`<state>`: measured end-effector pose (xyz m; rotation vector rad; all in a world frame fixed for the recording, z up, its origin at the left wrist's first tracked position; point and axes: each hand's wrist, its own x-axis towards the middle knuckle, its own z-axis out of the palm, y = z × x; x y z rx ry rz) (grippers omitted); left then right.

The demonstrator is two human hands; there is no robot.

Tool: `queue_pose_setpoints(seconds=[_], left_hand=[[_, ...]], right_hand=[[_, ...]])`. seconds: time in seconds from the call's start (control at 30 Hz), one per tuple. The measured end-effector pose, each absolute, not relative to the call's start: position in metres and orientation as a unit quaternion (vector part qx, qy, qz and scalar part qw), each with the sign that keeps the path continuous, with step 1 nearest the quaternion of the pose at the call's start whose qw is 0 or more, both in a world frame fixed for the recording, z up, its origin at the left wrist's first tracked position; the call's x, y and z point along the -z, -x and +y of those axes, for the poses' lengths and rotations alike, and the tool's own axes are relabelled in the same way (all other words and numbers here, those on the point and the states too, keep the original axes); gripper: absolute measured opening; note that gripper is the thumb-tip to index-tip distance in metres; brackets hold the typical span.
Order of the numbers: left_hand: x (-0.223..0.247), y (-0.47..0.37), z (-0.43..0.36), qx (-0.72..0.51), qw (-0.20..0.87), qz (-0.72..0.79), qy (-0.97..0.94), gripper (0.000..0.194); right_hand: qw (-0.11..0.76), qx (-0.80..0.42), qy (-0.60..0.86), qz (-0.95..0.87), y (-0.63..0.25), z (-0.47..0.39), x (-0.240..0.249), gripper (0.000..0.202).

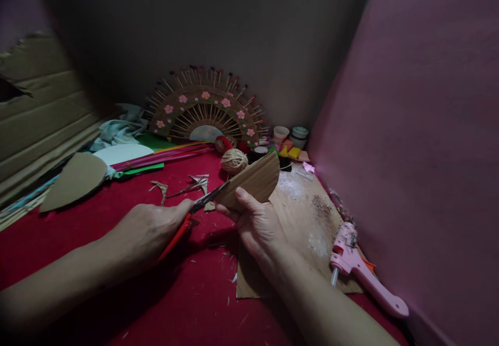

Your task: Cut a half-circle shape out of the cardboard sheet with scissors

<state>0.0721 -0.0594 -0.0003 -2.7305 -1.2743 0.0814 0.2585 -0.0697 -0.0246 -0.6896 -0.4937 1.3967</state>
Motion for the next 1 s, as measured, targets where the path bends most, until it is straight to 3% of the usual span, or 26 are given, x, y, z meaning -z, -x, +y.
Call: queue_pose_setpoints(seconds=[0.2,0.47,0.77,1.0], left_hand=[[-0.0029,-0.0765,-0.0624,-0.011,0.016,-0.435,0.900,0.032],[-0.0002,-0.0773,-0.0646,-0.007,0.067,-0.431,0.900,0.032],[-0.0026,-0.0791,-0.0650,-0.016,0.020,-0.434,0.900,0.036],[-0.0065,-0.0813,-0.0679,-0.044,0.043,-0.446,0.893,0.033]], right_hand=[[0.667,-0.639,0.308,-0.230,-0.2540,-0.0718,0.0283,0.031],[0.661,-0.638,0.320,-0.231,-0.2525,-0.0728,0.0309,0.037],[0.657,-0.647,0.312,-0.230,-0.2501,-0.0740,0.0329,0.036],[0.652,-0.653,0.305,-0.236,-0.2492,-0.0739,0.0346,0.037]])
